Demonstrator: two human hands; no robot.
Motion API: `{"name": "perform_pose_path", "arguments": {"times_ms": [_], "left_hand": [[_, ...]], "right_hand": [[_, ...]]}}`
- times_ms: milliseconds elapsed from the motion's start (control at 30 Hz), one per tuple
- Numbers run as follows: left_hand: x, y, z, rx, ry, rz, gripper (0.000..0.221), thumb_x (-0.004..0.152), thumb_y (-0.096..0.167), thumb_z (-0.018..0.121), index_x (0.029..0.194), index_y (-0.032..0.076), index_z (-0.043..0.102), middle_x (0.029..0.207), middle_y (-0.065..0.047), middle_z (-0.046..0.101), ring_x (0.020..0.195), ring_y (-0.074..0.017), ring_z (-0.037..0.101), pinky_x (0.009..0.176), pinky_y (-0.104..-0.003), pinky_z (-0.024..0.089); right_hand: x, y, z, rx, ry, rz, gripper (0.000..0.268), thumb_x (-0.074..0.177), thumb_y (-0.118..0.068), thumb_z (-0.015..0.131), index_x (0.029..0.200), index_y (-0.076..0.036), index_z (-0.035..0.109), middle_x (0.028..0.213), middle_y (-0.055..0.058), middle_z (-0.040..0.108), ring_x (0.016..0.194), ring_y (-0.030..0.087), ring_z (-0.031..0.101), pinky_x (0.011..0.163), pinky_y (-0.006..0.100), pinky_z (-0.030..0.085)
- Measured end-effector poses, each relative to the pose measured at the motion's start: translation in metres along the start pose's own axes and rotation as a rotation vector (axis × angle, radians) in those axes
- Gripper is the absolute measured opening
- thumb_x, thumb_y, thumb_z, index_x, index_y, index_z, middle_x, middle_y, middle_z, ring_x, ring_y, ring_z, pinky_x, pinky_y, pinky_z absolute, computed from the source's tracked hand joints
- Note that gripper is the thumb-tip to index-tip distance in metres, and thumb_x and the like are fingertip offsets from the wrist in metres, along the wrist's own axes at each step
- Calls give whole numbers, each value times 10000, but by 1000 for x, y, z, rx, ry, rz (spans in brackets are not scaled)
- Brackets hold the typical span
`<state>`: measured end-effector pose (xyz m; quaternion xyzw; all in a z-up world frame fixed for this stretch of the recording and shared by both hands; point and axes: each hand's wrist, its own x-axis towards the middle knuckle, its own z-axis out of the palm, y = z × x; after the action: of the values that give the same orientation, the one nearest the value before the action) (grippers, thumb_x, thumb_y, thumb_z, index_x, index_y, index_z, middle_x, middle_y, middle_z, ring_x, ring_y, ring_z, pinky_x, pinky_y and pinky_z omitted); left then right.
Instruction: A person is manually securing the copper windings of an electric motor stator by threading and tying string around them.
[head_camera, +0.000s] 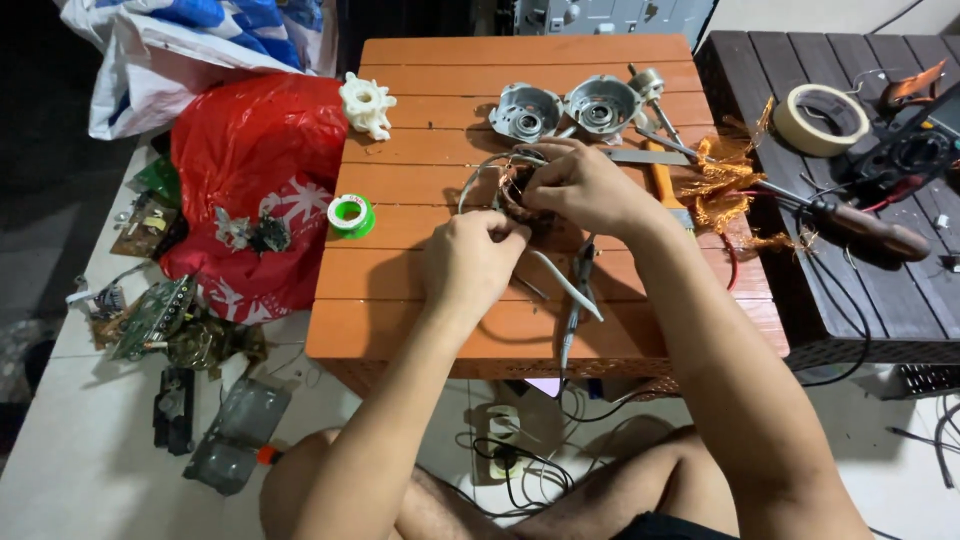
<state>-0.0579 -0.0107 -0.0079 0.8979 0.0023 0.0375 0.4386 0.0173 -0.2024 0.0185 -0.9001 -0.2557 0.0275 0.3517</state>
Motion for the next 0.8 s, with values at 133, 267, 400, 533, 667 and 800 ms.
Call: {"name": "perform_pose_path", "arguments": {"times_ms": [133,267,400,533,667,800], "left_hand": [[-4,11,-2,-13,30,-44,157,813,319,644,781,233,771,671,9,724,775,-276,749,700,-388,579],[-4,14,-3,-11,46,-41,189,811,321,613,753,203,749,674,-24,729,802,-315,748,724,-413,569],[-2,11,1,-29,33,-65,200,784,342,595,681,216,711,622,-4,695,753,-292,738,712,-382,556],[-7,10,-4,-53,11,-82,204,758,346,583,667,207,701,659,-45,696,799,-333,718,801,-408,549],[-16,5,-4,-150,33,-69,168,729,308,594,623,200,668,602,-18,648,731,-252,682,841,-362,535],[-27,0,2,-173,45,37,197,759,270,619,591,173,651,583,-38,636,706,-253,675,953,-344,507]], "right_hand": [[-2,-3,1,28,13,-32,154,829,-217,688,876,-144,815,1420,223,615,1462,419,417,1174,563,343],[0,4,2,36,27,-58,146,840,-215,705,891,-134,815,1405,222,628,1451,429,429,1178,554,345],[1,13,4,40,35,-70,154,824,-225,716,901,-137,817,1396,211,637,1443,421,443,1179,562,343],[-5,2,2,35,43,-55,162,834,-232,719,889,-114,815,1397,235,628,1438,447,440,1168,583,343],[-2,13,5,28,50,-72,166,843,-262,740,882,-118,812,1368,222,648,1439,422,451,1172,567,350],[0,16,10,-1,62,-79,178,860,-280,731,880,-122,811,1358,230,647,1442,426,445,1165,569,358]]}}
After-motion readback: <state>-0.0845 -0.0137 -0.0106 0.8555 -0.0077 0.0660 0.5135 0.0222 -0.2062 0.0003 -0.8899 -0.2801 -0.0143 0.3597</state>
